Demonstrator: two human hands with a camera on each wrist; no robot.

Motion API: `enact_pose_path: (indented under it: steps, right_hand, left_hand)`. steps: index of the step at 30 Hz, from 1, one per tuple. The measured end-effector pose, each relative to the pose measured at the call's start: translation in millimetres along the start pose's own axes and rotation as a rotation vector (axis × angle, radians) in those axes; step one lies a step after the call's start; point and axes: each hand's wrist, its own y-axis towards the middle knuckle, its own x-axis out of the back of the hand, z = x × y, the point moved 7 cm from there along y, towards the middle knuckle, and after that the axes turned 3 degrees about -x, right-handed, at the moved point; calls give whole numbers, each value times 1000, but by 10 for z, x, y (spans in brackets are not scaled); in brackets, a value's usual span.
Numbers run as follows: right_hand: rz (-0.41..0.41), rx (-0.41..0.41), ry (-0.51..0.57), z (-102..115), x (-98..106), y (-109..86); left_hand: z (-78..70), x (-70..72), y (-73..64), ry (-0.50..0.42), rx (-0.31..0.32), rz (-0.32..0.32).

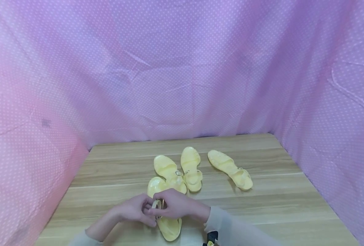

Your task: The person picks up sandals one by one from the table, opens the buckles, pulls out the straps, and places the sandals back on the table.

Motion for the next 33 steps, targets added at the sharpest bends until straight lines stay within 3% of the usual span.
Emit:
enact_pose_path:
  steps: [6, 12, 16, 21, 28, 33]
  right_hand:
    - [9, 49, -13, 77, 2, -31]
    - [-15, 62, 113, -13, 68, -128]
    - [-4, 81, 122, -97, 73, -189]
    - [-10, 47, 124, -175, 68, -214]
    - [-11, 19, 109, -237, 122, -237]
    - [-20, 7, 144, -262, 197, -251]
  left_hand:
    - [-125, 77, -115, 1, 26, -26]
    - [-160, 131, -100, -17, 20, -43]
    - [-116, 91, -43, 63, 32, -169]
    - [-116, 28, 17, 183, -14, -295]
    - [-144, 27, 66, 310, -54, -343]
    - [-162, 51, 38, 304, -41, -337]
